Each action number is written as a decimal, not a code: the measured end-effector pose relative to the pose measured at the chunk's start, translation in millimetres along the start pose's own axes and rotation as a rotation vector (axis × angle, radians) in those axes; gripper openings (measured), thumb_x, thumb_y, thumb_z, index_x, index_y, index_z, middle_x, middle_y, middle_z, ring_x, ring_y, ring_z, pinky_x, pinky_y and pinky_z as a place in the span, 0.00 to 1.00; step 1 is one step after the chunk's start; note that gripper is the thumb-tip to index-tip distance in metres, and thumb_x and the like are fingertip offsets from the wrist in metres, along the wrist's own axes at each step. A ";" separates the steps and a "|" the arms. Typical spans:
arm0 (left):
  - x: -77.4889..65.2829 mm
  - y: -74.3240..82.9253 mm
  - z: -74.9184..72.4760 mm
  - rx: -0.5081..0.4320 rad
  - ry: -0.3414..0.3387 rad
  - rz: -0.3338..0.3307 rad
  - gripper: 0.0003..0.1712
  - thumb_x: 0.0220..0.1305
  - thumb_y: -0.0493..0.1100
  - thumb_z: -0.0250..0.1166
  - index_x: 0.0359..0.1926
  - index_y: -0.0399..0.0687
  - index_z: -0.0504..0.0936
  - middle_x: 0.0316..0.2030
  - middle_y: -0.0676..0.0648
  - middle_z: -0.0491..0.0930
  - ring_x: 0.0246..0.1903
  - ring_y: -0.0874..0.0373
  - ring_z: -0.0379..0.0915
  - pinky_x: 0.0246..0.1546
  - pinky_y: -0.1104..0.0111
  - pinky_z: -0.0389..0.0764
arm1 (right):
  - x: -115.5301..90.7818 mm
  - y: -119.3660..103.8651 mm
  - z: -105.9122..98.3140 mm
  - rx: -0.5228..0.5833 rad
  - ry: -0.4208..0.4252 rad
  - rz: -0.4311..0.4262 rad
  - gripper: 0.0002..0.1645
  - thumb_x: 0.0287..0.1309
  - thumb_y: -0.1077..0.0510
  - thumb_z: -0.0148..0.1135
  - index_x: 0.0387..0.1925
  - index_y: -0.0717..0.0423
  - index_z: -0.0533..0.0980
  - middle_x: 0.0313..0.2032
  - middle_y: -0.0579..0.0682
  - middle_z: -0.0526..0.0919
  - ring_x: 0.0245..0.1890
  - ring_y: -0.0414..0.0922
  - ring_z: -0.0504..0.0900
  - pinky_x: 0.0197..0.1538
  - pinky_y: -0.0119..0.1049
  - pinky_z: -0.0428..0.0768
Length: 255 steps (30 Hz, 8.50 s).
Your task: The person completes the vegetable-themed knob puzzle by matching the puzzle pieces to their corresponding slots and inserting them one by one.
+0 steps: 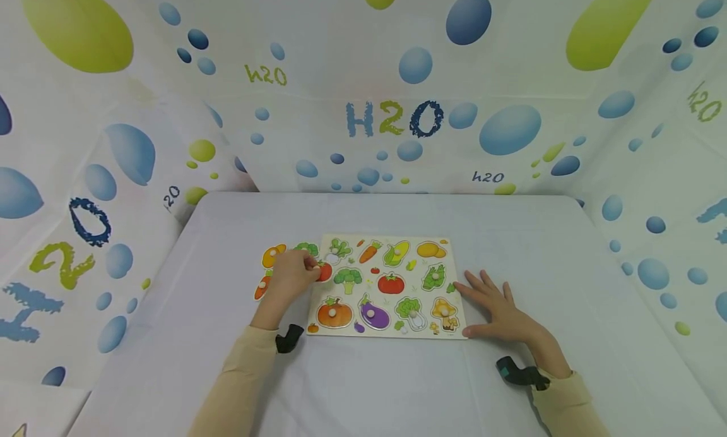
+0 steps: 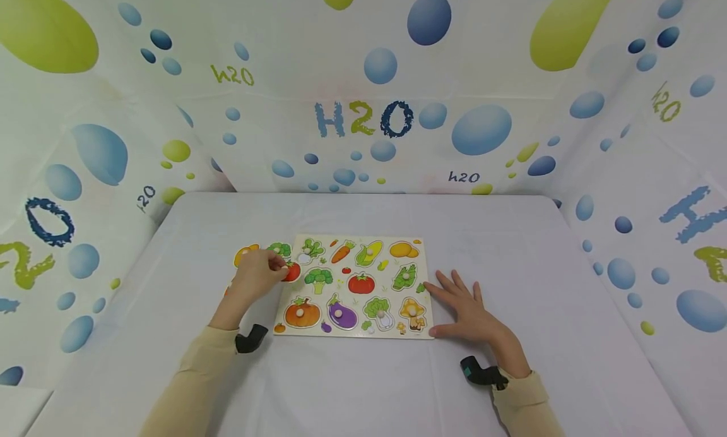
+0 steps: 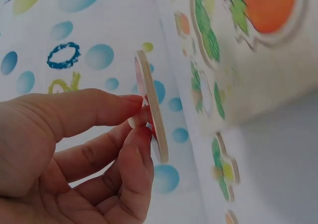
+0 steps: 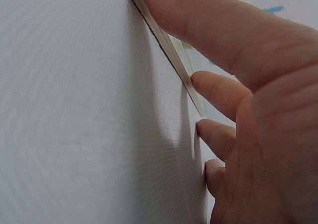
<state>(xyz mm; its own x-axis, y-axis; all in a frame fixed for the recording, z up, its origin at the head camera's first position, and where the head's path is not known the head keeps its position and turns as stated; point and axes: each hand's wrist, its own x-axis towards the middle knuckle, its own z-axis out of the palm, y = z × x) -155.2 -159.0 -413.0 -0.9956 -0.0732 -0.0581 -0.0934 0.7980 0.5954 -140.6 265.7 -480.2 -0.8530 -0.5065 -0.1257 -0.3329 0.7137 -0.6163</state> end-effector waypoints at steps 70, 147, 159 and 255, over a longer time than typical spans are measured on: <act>14.4 85.9 98.9 0.080 -0.159 0.209 0.08 0.54 0.34 0.68 0.21 0.41 0.79 0.24 0.47 0.75 0.24 0.57 0.65 0.23 0.72 0.64 | 0.0 -2.3 -1.1 0.009 0.011 -0.013 0.54 0.44 0.40 0.74 0.72 0.47 0.62 0.75 0.63 0.48 0.75 0.66 0.33 0.66 0.70 0.23; 12.6 86.8 100.1 0.041 -0.192 0.149 0.04 0.55 0.32 0.66 0.26 0.38 0.78 0.23 0.48 0.73 0.22 0.58 0.66 0.22 0.73 0.65 | 1.0 -0.7 -1.1 0.018 0.006 -0.018 0.53 0.45 0.40 0.73 0.72 0.46 0.61 0.76 0.62 0.47 0.75 0.66 0.32 0.65 0.71 0.23; 12.1 86.1 97.5 0.023 -0.195 0.156 0.04 0.54 0.32 0.64 0.26 0.37 0.77 0.23 0.46 0.74 0.22 0.56 0.68 0.24 0.70 0.71 | 0.7 -1.3 -1.1 0.026 0.011 -0.034 0.53 0.45 0.41 0.73 0.72 0.48 0.61 0.75 0.64 0.48 0.75 0.67 0.32 0.65 0.71 0.23; 5.0 -51.0 -27.7 0.023 0.016 -0.154 0.07 0.56 0.36 0.66 0.33 0.33 0.83 0.28 0.40 0.81 0.26 0.53 0.73 0.23 0.69 0.71 | 0.1 -0.1 1.2 0.018 0.022 -0.036 0.54 0.44 0.40 0.73 0.72 0.48 0.62 0.75 0.64 0.48 0.75 0.67 0.33 0.65 0.72 0.24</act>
<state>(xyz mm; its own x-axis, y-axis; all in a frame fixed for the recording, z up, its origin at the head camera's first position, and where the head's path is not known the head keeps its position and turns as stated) -155.5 -216.7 -421.5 -0.9695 -0.2053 -0.1342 -0.2451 0.7903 0.5616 -140.2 265.0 -481.0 -0.8493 -0.5208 -0.0863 -0.3564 0.6863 -0.6340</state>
